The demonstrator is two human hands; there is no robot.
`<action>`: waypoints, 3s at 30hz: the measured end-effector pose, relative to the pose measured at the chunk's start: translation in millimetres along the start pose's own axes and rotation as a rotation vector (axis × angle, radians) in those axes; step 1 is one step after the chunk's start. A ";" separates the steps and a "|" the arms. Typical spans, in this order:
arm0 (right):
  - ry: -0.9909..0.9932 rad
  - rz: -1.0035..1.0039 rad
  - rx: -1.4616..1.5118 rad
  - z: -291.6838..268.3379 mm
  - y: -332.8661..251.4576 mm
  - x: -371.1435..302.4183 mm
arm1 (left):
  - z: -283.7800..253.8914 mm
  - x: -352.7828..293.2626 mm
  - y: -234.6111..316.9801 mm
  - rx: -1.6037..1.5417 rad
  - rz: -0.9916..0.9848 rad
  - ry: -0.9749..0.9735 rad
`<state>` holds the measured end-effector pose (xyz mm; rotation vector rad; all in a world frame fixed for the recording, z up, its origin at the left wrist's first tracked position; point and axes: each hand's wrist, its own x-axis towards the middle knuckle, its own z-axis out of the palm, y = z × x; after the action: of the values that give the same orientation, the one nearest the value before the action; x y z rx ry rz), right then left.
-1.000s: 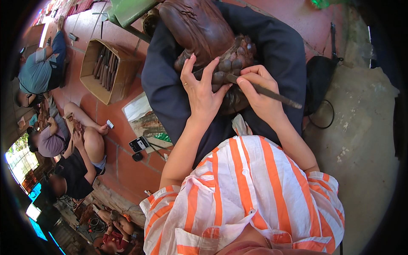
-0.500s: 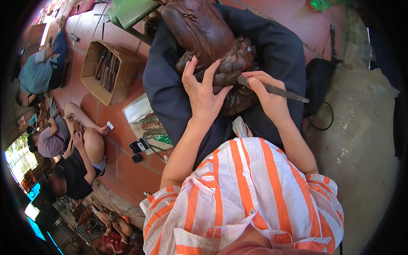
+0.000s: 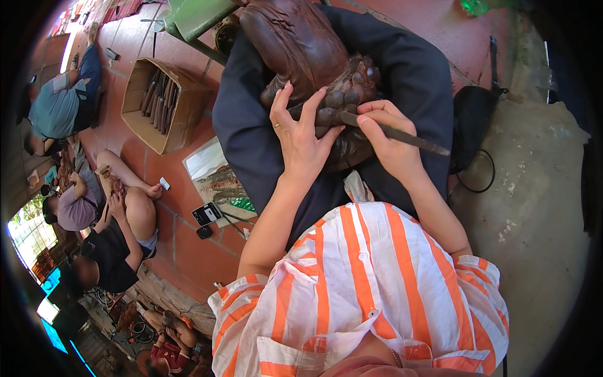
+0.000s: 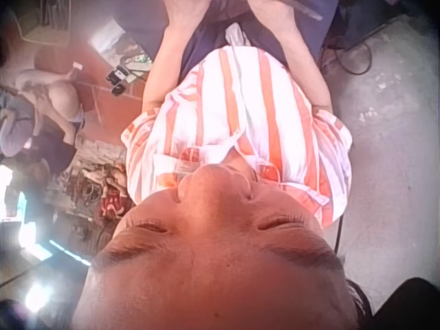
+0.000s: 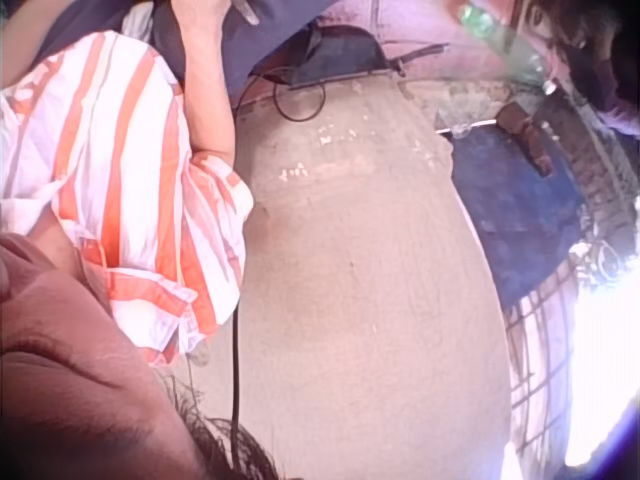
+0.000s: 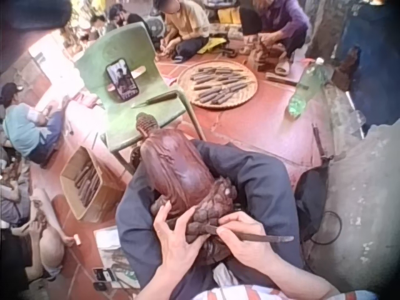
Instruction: The person sits on the floor and uses a small carving tool to shape and smooth the surface of a wooden Buddha statue resting on their lap. They repeatedly scrape and refine the base and lower body of the statue, rotating it occasionally to access different areas.
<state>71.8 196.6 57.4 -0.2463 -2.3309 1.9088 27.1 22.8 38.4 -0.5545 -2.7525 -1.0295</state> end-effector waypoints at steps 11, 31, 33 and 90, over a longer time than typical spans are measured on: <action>-0.012 0.008 0.137 -5.7 3.2 0.7 | -1.8 0.2 2.3 0.020 -0.004 -0.011; -0.062 0.140 0.230 -11.3 5.0 4.8 | -2.6 -0.2 2.7 0.007 -0.016 -0.001; -0.060 0.157 0.236 -12.5 1.9 4.0 | -2.6 -0.4 2.6 -0.004 -0.012 0.007; 0.053 0.054 0.007 7.9 -4.9 -2.0 | -2.1 0.4 1.5 -0.005 -0.014 -0.018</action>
<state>72.0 187.7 60.7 -0.3577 -2.3062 1.9100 27.3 22.6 40.9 -0.5491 -2.7734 -1.0404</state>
